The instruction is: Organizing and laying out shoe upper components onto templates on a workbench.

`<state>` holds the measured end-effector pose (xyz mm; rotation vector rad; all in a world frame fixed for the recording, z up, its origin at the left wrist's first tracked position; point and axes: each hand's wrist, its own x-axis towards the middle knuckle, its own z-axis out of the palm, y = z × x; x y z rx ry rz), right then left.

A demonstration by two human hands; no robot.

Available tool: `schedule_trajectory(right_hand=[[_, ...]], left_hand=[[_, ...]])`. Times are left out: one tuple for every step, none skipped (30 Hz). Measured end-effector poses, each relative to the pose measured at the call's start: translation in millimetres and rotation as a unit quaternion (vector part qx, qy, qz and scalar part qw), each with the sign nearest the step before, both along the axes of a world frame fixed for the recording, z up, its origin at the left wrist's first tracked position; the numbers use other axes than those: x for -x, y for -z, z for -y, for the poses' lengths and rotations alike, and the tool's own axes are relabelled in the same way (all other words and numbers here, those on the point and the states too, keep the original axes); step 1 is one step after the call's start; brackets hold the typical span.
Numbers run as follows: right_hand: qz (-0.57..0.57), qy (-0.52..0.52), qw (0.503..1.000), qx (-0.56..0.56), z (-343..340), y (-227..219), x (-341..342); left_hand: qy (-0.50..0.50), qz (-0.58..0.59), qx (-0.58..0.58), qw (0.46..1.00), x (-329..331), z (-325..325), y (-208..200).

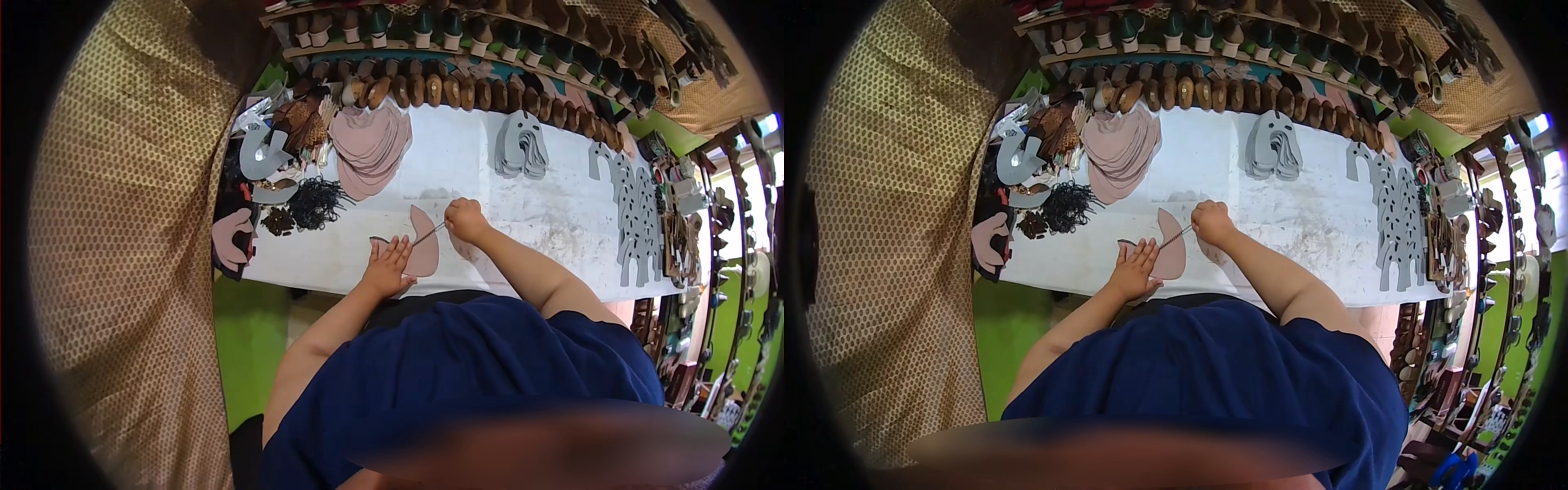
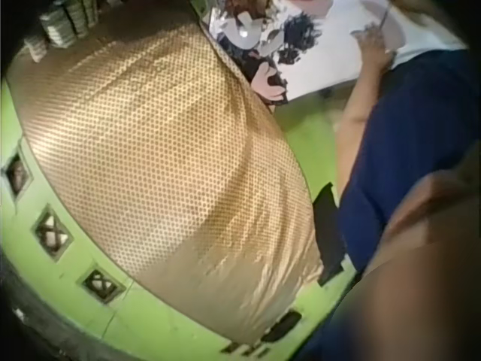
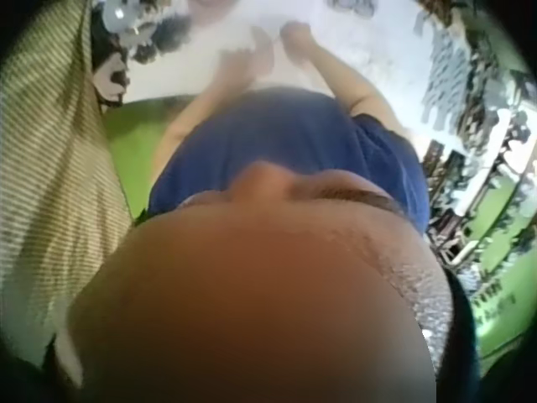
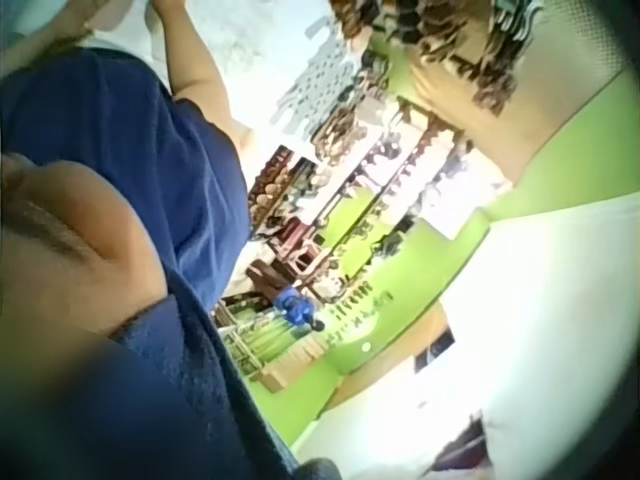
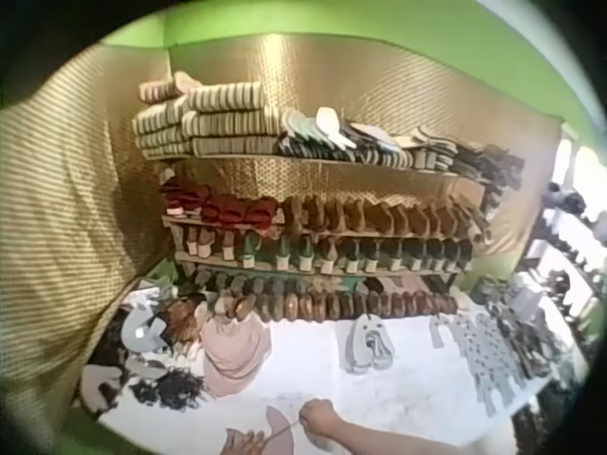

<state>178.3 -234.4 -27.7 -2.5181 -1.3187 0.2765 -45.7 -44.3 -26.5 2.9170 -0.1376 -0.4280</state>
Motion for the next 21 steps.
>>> schedule_trajectory(right_hand=[[0.0, -0.002, 1.0, 0.0, -3.3, -0.8, -2.0], [0.02, -0.015, 1.0, 0.005, -6.1, -0.3, -3.7], [0.04, -0.028, 0.999, 0.009, -9.1, 0.1, -5.4], [0.04, -0.029, 0.999, 0.008, -12.4, 0.5, -7.5], [0.044, -0.026, 0.999, 0.011, -17.1, 0.3, -9.1], [0.047, -0.024, 0.999, 0.013, -21.8, 0.0, -10.7], [0.047, -0.025, 0.999, 0.012, -26.6, -0.4, -12.3], [0.06, -0.032, 0.997, 0.03, -30.5, -0.5, -12.7], [0.073, -0.039, 0.995, 0.047, -33.7, -0.8, -13.0], [0.072, -0.039, 0.996, 0.048, -36.2, -1.2, -13.3], [0.074, -0.037, 0.995, 0.05, -38.0, -0.9, -13.1], [0.077, -0.034, 0.995, 0.052, -39.1, -0.5, -12.0], [0.076, -0.035, 0.995, 0.053, -39.3, 0.1, -9.5], [0.066, -0.005, 0.997, 0.046, -40.0, 1.5, -8.1], [0.056, 0.026, 0.997, 0.04, -39.9, 2.7, -6.3], [0.056, 0.025, 0.997, 0.04, -38.3, 3.7, -4.6], [0.059, 0.035, 0.997, 0.02, -35.3, 5.7, -3.6], [0.061, 0.045, 0.997, -0.001, -31.6, 7.9, -2.0], [0.061, 0.046, 0.997, 0.0, -27.0, 10.2, 0.6], [0.075, 0.009, 0.997, -0.034, -22.7, 7.2, 4.0], [0.088, -0.028, 0.993, -0.067, -18.1, 4.5, 8.0]], left_hand=[[-0.001, -0.007, 0.002, 1.0, -0.1, 0.2, -0.9], [-0.001, -0.007, 0.002, 1.0, -0.3, 0.3, -1.0], [0.001, -0.005, -0.001, 1.0, -0.4, 0.3, -1.1], [0.004, -0.003, -0.003, 1.0, -0.5, 0.4, -1.3], [0.003, -0.003, -0.004, 1.0, -0.3, 0.2, -0.1], [0.002, -0.003, -0.005, 1.0, -0.4, 0.8, 1.2], [0.002, -0.004, -0.006, 1.0, -0.6, 1.0, 2.4], [0.002, -0.005, -0.006, 1.0, -0.6, 1.7, 1.2], [0.0, -0.002, -0.005, 1.0, -0.5, 2.3, 0.0], [-0.001, 0.001, -0.003, 1.0, -0.7, 2.6, -1.1], [-0.002, 0.0, -0.003, 1.0, -0.1, 3.0, -1.4], [-0.006, 0.008, 0.0, 1.0, 0.1, 3.3, -1.6], [-0.009, 0.016, 0.003, 1.0, 0.7, 4.0, -1.7], [-0.01, 0.016, 0.003, 1.0, 0.1, 4.0, 0.1], [-0.016, 0.019, 0.006, 1.0, -0.7, 4.5, 2.0], [-0.021, 0.022, 0.01, 1.0, -1.2, 5.3, 3.9], [-0.022, 0.022, 0.01, 0.999, -3.3, 6.8, 2.9], [-0.029, 0.017, -0.004, 0.999, -5.7, 8.9, 2.1], [-0.037, 0.011, -0.017, 0.999, -6.6, 10.1, 0.9], [-0.037, 0.011, -0.017, 0.999, -5.4, 9.4, 4.2], [-0.048, 0.028, 0.006, 0.998, -1.9, 8.0, 7.3]])
